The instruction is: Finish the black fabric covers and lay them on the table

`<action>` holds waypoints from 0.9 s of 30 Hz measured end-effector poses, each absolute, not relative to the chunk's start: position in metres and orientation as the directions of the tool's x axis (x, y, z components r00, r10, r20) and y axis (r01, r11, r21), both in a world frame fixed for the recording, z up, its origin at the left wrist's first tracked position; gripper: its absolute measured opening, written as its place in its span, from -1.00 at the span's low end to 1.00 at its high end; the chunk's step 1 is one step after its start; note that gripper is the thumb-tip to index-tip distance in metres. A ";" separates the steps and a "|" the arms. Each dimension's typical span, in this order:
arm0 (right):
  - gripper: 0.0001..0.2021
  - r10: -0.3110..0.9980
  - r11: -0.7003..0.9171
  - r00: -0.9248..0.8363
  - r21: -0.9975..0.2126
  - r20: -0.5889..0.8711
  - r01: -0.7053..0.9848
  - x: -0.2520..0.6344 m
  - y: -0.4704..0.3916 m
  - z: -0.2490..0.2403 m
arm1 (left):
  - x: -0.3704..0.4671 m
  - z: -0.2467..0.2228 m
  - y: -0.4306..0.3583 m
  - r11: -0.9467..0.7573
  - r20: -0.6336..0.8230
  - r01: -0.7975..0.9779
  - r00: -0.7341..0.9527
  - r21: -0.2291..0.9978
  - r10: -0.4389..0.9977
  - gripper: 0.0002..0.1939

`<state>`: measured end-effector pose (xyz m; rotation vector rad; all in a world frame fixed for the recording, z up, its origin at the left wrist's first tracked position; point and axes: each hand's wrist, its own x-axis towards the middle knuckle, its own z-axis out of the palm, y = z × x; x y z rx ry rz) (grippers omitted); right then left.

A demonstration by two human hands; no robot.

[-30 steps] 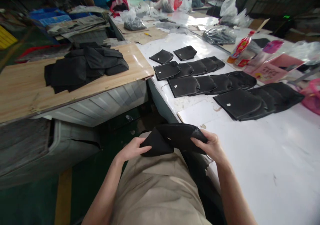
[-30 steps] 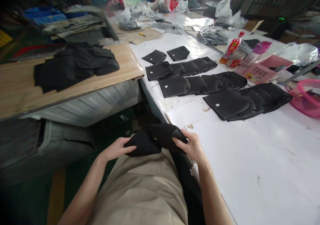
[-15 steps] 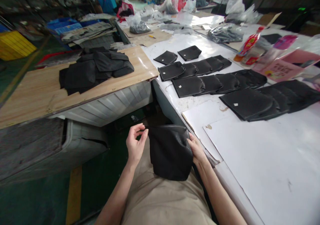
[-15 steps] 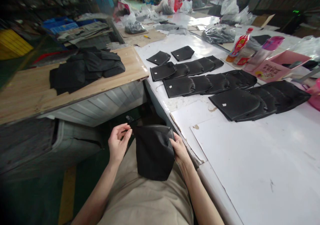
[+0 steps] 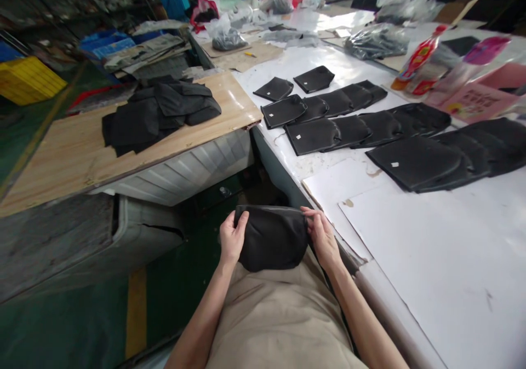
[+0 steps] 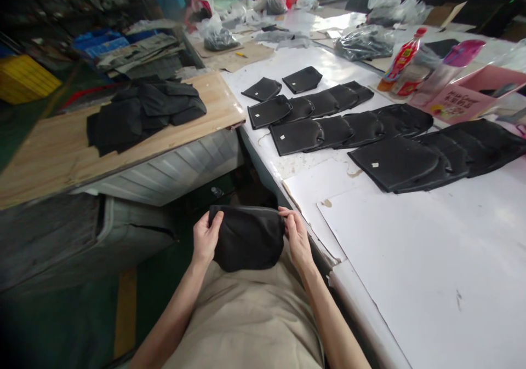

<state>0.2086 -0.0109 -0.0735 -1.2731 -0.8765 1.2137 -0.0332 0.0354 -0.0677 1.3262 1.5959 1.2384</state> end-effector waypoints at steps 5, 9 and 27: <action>-0.67 0.993 -0.094 0.062 -0.990 -0.101 -0.105 0.209 -0.015 -0.074 | -0.035 -0.067 0.034 0.007 0.075 0.338 -0.230 0.941 0.970 -0.67; -0.60 0.984 -0.118 0.119 -0.985 -0.133 -0.124 0.205 -0.012 -0.070 | -0.031 -0.067 0.031 0.018 0.043 0.279 -0.212 0.960 0.976 -0.67; -0.72 0.948 -0.145 0.248 -0.964 -0.200 -0.222 0.197 -0.007 -0.066 | -0.033 -0.064 0.029 0.029 0.034 0.316 -0.192 0.948 0.981 -0.50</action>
